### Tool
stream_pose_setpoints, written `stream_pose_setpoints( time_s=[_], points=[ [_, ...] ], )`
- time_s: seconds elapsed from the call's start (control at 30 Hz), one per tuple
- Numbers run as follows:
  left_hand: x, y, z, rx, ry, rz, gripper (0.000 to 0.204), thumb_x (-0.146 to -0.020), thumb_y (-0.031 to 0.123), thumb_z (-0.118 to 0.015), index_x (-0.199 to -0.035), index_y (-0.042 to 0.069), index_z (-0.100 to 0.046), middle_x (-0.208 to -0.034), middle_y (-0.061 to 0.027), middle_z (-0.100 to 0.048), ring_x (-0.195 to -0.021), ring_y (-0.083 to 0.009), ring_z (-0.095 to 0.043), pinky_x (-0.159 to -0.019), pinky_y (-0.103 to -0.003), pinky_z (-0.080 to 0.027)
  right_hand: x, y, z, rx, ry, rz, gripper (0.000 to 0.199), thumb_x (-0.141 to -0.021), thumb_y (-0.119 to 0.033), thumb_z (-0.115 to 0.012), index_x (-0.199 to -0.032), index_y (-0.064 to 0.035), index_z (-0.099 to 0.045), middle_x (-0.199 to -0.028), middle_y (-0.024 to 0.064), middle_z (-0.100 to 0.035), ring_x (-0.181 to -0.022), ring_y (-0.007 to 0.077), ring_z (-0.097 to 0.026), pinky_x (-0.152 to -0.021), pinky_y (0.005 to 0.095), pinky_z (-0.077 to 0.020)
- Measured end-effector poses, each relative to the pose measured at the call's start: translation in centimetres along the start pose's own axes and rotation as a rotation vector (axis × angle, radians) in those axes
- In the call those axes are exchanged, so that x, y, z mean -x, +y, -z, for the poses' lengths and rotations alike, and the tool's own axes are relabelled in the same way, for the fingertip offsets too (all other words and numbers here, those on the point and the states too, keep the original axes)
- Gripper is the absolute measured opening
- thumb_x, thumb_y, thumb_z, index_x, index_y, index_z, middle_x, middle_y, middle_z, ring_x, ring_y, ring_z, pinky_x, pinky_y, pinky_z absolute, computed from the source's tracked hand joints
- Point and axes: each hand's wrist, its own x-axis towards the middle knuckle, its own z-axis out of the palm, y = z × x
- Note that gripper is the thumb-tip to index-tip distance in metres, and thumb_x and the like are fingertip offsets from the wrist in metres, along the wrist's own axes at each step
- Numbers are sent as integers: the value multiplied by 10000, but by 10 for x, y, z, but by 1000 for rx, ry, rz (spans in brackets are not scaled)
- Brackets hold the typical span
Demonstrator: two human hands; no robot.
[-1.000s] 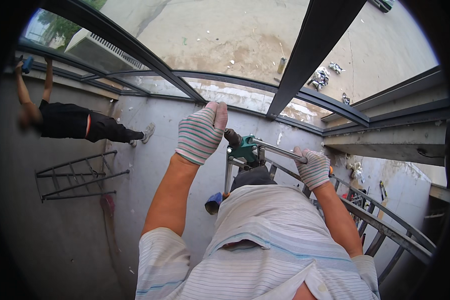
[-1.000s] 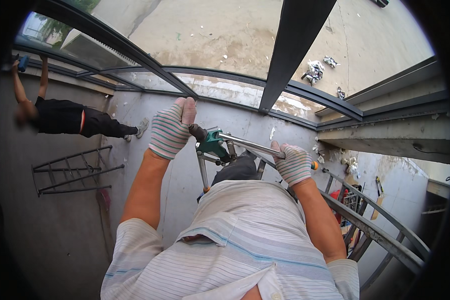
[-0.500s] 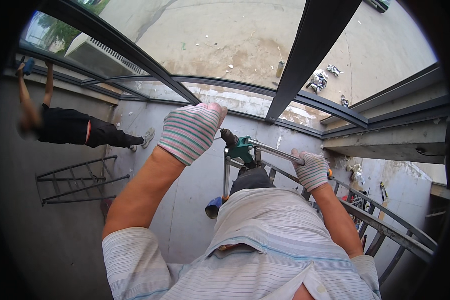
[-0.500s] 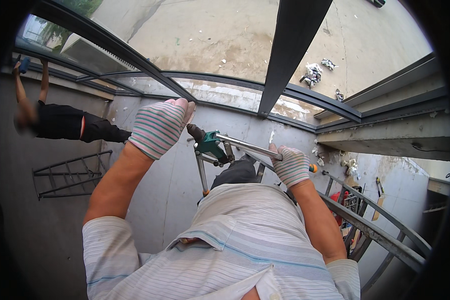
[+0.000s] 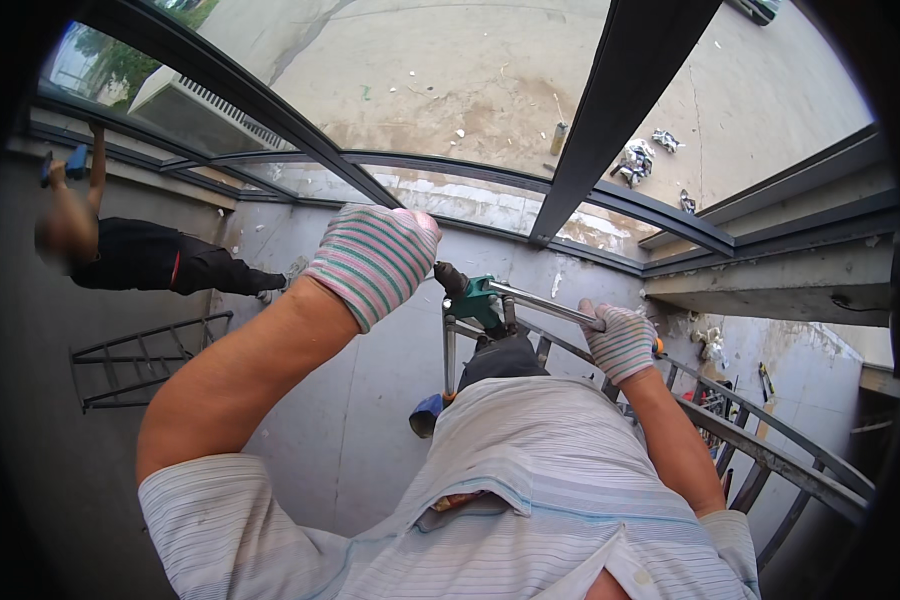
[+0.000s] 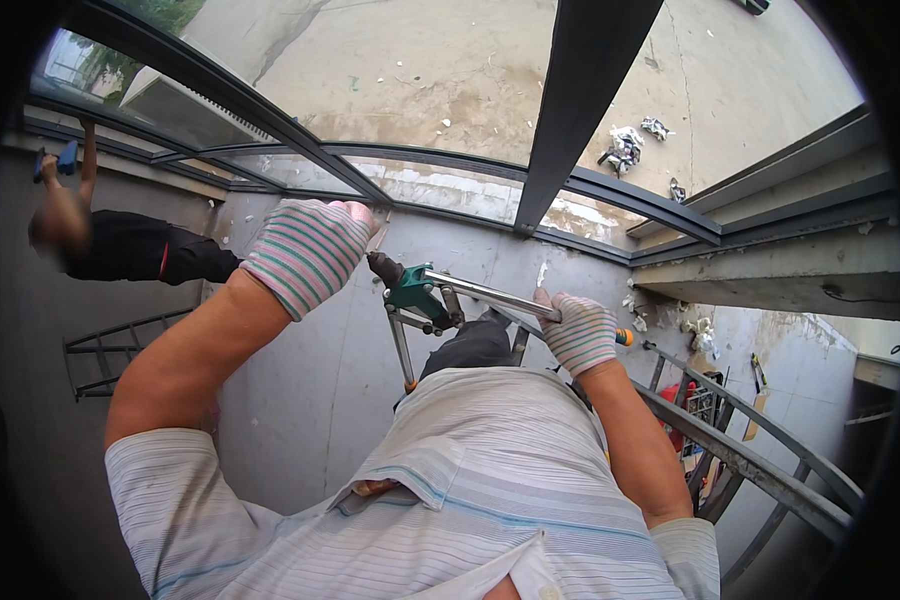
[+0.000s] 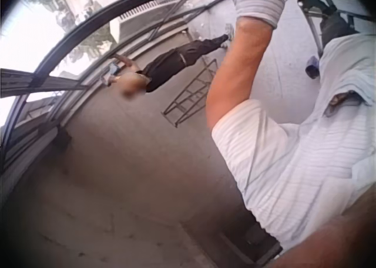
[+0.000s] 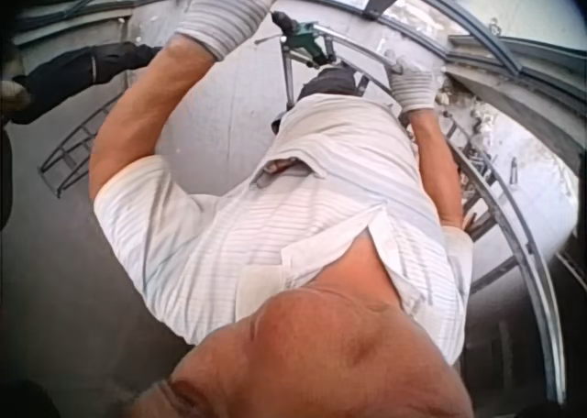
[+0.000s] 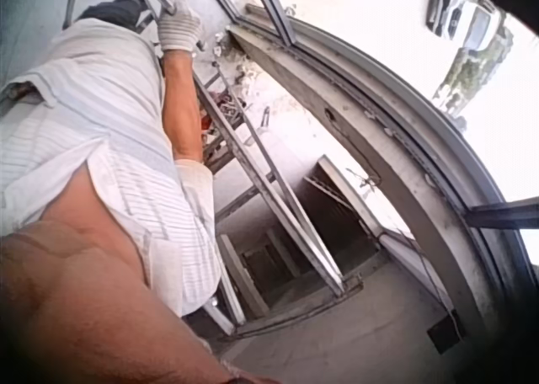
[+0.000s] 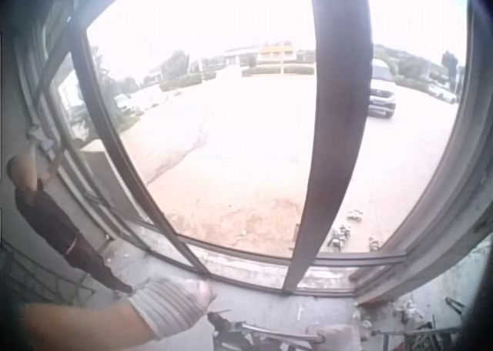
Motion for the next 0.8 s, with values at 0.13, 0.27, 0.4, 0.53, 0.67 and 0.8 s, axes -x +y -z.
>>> stream_pose_setpoints(
  time_s=[0.13, 0.27, 0.4, 0.53, 0.67, 0.8],
  points=[
    [-8, 3, 22, -93, -279, 19, 148, -895, 80, -601, -985, -15, -670, -881, -185, -717, -821, -340, -746, -677, -427, -597, 0, -2, 0, 2, -14, 9, 422, -962, -342, -676, -638, -77, -627, -617, 193, -616, -594, 410, -626, -568, 493, -497],
    [-21, 6, 52, -205, -497, -56, 193, -887, 124, -632, -977, -17, -729, -898, -200, -738, -860, -360, -752, -697, -468, -593, -3, -8, 4, 25, -55, -3, 435, -979, -364, -641, -650, -80, -633, -628, 192, -628, -602, 406, -639, -590, 498, -510],
    [-27, 20, 76, -149, -448, -78, 197, -896, 162, -641, -949, 29, -777, -819, -151, -751, -843, -344, -759, -686, -471, -588, -1, -1, -6, 56, -101, -11, 476, -1013, -413, -570, -685, -78, -653, -653, 197, -652, -629, 399, -666, -619, 500, -532],
    [-42, -2, 67, -272, -400, -111, 192, -910, 139, -601, -955, 25, -749, -793, -161, -744, -815, -351, -753, -661, -480, -577, -5, 2, 1, 66, -121, -29, 473, -1013, -425, -562, -687, -93, -651, -645, 181, -659, -623, 385, -677, -609, 493, -541],
    [-31, -14, 54, -300, -401, -58, 168, -860, 111, -660, -968, 39, -765, -846, -154, -758, -855, -329, -757, -691, -457, -583, -7, -5, 5, 57, -106, -24, 481, -1011, -420, -563, -666, -98, -660, -623, 172, -654, -603, 377, -673, -599, 489, -545],
    [-31, -12, 43, -301, -475, -50, 182, -803, 98, -735, -970, 58, -798, -898, -136, -774, -898, -302, -762, -716, -429, -590, -7, -1, 10, 27, -85, -66, 498, -1018, -419, -560, -673, -73, -659, -630, 195, -642, -610, 399, -659, -603, 490, -535]
  ],
)
